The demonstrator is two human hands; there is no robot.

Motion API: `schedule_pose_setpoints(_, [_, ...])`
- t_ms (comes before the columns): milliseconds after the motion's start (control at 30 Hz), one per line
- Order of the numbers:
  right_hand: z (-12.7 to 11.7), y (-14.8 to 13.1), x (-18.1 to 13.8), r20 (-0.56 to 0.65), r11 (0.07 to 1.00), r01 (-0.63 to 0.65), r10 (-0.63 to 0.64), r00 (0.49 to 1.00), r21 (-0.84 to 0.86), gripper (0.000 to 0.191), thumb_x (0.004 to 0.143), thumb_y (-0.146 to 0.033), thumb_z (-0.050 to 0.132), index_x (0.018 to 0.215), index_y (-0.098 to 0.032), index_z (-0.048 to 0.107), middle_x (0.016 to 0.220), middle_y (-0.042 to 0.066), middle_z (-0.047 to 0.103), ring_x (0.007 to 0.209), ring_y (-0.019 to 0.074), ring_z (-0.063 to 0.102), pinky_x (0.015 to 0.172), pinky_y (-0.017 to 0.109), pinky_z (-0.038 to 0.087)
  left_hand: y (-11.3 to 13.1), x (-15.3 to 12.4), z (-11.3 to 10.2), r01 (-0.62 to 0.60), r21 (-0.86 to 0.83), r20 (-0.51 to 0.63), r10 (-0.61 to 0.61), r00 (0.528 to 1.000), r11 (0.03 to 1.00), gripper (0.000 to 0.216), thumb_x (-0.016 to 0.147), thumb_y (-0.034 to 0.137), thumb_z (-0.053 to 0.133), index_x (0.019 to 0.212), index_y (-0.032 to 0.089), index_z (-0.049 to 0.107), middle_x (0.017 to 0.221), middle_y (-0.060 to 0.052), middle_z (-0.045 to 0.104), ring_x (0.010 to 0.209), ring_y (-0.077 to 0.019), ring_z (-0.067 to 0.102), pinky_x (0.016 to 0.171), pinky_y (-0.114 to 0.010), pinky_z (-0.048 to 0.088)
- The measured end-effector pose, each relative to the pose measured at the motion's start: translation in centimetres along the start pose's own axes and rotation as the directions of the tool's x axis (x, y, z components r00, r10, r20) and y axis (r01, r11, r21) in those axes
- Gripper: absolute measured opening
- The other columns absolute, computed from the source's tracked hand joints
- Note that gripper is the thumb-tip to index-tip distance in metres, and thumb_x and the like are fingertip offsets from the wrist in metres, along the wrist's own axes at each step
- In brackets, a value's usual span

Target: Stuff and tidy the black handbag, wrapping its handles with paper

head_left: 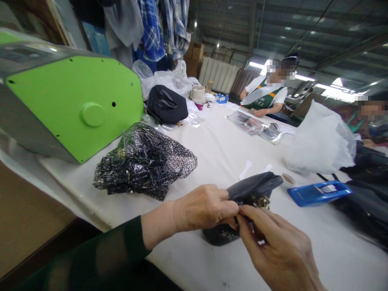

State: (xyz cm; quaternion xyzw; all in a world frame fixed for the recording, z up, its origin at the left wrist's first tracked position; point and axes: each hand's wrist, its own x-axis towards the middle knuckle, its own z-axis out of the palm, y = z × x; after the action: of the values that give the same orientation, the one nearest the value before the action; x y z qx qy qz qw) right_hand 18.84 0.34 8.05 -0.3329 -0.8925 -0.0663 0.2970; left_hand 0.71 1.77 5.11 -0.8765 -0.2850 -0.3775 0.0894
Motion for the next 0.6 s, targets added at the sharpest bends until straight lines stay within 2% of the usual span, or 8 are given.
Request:
schedule_pose_setpoints(100, [-0.3, 0.1, -0.3, 0.029, 0.99, 0.091, -0.088, 0.996, -0.104, 0.011, 0.086, -0.019, 0.052, 0.086, -0.018, 0.062, 0.056, -0.002, 0.055, 0.048, 0.0129, 0.05, 0.053, 0.026, 0.035, 0.2, 0.1, 0.0, 0.005, 0.008, 0.019, -0.005, 1.0, 1.0, 0.054, 0.097, 0.037, 0.017, 0.062, 0.018, 0.053, 0.053, -0.001, 0.05, 0.046, -0.0159, 0.047, 0.047, -0.028, 0.038])
schedule_pose_setpoints(233, [-0.8, -0.1, -0.3, 0.147, 0.969, 0.192, -0.169, 0.975, -0.157, 0.018, 0.085, -0.015, 0.044, 0.08, -0.014, 0.061, 0.051, -0.001, 0.057, 0.039, 0.0129, 0.049, 0.046, 0.028, 0.03, 0.5, 0.1, -0.1, 0.006, 0.029, 0.053, -0.008, 0.999, 1.0, 0.049, 0.097, 0.034, 0.021, 0.066, 0.019, 0.054, 0.055, -0.001, 0.051, 0.046, -0.0165, 0.047, 0.047, -0.028, 0.039])
schedule_pose_setpoints(433, [-1.8, -0.4, 1.4, 0.343, 0.976, 0.19, -0.142, 0.929, -0.11, 0.019, 0.069, -0.006, 0.042, 0.068, -0.016, 0.058, 0.037, 0.0, 0.055, 0.026, 0.0171, 0.048, 0.038, 0.031, 0.014, 0.6, 0.0, 0.0, -0.016, 0.041, 0.063, 0.014, 0.998, 0.999, 0.045, 0.097, 0.034, 0.024, 0.068, 0.017, 0.055, 0.056, -0.001, 0.051, 0.048, -0.0163, 0.047, 0.047, -0.029, 0.04])
schedule_pose_setpoints(600, [-2.1, 0.1, 2.7, 0.569, 0.994, 0.066, -0.003, 0.822, -0.089, 0.014, 0.067, -0.006, 0.055, 0.059, -0.017, 0.059, 0.048, 0.003, 0.064, 0.039, 0.0179, 0.057, 0.043, 0.027, 0.016, 1.2, -0.4, -0.1, 0.03, -0.001, 0.074, -0.03, 0.997, 1.0, 0.042, 0.096, 0.037, 0.031, 0.07, 0.016, 0.057, 0.064, -0.003, 0.054, 0.055, -0.0167, 0.05, 0.051, -0.029, 0.043])
